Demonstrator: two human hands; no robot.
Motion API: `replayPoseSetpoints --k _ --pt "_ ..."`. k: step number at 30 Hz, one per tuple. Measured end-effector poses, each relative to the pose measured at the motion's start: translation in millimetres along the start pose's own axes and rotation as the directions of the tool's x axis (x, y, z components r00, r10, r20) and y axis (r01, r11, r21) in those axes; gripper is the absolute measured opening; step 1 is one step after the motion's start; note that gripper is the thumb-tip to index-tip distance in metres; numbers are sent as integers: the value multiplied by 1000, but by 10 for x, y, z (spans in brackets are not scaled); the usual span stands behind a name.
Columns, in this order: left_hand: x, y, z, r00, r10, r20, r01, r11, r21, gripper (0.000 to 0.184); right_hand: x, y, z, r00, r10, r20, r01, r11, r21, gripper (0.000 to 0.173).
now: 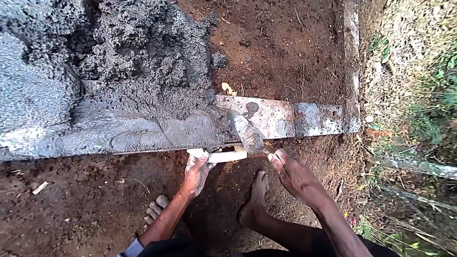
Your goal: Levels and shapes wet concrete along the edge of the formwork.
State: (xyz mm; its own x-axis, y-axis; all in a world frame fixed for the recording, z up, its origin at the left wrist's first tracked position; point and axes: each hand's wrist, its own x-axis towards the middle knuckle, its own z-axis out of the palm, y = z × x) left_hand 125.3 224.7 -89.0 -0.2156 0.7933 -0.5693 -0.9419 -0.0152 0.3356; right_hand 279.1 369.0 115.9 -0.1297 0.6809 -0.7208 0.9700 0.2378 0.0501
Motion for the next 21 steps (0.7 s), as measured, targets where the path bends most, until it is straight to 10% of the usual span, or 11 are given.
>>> replayPoseSetpoints --k 4,14,21 --pt "-12 -11 -14 1000 -1 -12 2 1000 1 32 -22 -101 95 985 -105 -134 141 945 296 46" --pt "-1 0 18 999 -6 -39 6 1000 15 33 -134 -213 261 999 13 50 -11 999 -40 52" --pt "-16 -24 40 998 25 -53 -24 1000 11 29 -359 -565 689 885 -193 -423 157 980 -118 45"
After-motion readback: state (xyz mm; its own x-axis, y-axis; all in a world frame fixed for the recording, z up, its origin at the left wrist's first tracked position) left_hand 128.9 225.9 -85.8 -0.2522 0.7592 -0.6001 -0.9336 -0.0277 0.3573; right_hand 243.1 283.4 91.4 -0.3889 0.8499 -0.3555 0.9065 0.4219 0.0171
